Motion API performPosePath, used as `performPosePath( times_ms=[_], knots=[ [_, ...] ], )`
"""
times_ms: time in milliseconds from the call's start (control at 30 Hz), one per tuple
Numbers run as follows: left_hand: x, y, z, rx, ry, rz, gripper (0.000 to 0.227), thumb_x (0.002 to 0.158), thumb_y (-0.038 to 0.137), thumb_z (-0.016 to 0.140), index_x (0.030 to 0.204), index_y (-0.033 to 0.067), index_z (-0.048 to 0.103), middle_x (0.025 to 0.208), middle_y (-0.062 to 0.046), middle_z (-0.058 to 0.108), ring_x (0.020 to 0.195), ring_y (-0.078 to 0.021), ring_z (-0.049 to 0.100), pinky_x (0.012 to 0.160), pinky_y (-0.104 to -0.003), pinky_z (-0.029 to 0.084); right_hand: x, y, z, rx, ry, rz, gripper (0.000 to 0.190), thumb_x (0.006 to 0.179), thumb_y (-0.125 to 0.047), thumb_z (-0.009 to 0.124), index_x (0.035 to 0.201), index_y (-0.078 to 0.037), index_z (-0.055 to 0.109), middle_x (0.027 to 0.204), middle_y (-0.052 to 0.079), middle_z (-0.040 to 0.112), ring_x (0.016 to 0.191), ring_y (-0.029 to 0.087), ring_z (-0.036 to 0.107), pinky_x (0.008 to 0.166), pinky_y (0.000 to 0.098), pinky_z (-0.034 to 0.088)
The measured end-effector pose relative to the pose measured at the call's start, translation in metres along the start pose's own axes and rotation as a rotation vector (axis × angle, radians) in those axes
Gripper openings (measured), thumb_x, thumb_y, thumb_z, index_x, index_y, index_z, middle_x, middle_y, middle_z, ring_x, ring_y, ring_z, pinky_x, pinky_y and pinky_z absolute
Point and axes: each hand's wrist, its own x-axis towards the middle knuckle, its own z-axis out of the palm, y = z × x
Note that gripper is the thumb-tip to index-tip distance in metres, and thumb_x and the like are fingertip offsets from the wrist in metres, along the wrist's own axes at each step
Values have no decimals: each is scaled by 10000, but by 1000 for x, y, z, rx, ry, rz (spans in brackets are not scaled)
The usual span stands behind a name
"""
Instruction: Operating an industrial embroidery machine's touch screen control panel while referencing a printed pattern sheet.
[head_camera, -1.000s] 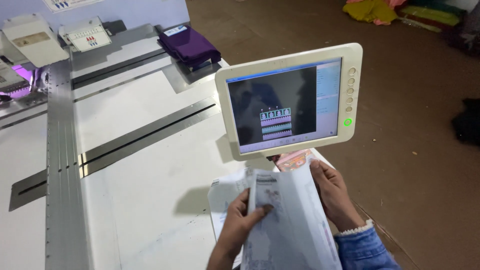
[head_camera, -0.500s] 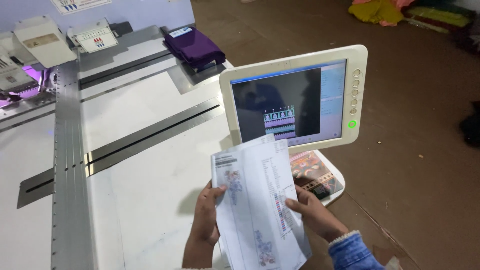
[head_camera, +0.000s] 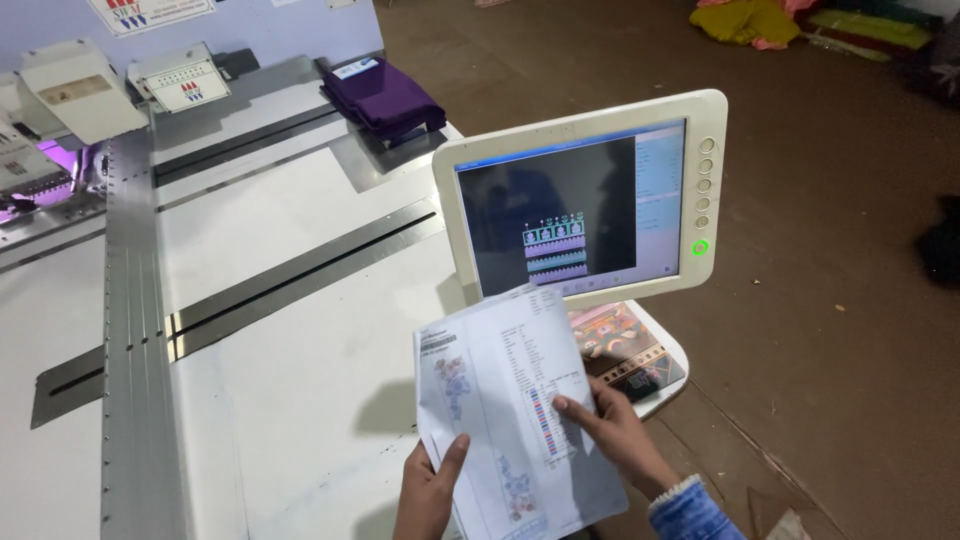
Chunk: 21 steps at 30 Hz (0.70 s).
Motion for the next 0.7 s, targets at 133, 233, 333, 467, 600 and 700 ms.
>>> performPosePath(
  times_ms=[133, 233, 333, 467, 600, 700],
  knots=[
    [15, -24, -14, -31, 35, 28, 470, 906, 285, 682, 1291, 21, 735, 1175, -134, 840, 1079, -239, 777, 906, -356, 611, 4, 21, -3, -65, -102, -10, 483, 804, -195, 797, 1254, -38, 718, 1155, 136, 822, 942, 224, 778, 773, 338, 650],
    [18, -32, -21, 14, 54, 31, 480, 919, 315, 656, 1314, 50, 719, 1215, -108, 825, 1117, -225, 757, 937, -353, 591, 2, 26, 0, -41, -206, -109, 373, 836, -185, 786, 1154, 1, 732, 1083, 129, 821, 955, 215, 783, 793, 329, 648],
    [21, -37, -22, 10, 55, 60, 501, 917, 321, 652, 1334, 49, 709, 1263, -91, 811, 1171, -207, 735, 980, -338, 572, -6, 13, 10, -32, -108, -79, 295, 842, -184, 779, 1058, 17, 760, 1023, 152, 848, 872, 221, 785, 719, 329, 634],
    [18, -37, -24, -5, 50, 29, 485, 909, 331, 664, 1279, 27, 736, 1163, -119, 834, 1072, -222, 759, 909, -350, 598, 1, 25, 11, -193, -4, -65, 326, 844, -363, 752, 945, -53, 743, 918, 82, 805, 790, 191, 764, 598, 298, 568],
    [12, -30, -24, -2, 60, -17, 466, 929, 354, 663, 1224, 9, 766, 980, -115, 810, 916, -207, 705, 806, -332, 545, 3, 35, 12, -144, 3, -133, 309, 871, -353, 751, 880, -46, 721, 825, 74, 766, 733, 167, 726, 570, 280, 524],
    [18, -40, -21, -110, 70, -10, 434, 897, 265, 713, 1202, -39, 759, 1112, -170, 838, 1005, -250, 751, 865, -370, 605, 9, 47, 12, -136, 39, -229, 292, 894, -315, 767, 810, -46, 692, 737, 42, 694, 680, 129, 636, 546, 265, 463]
  ],
)
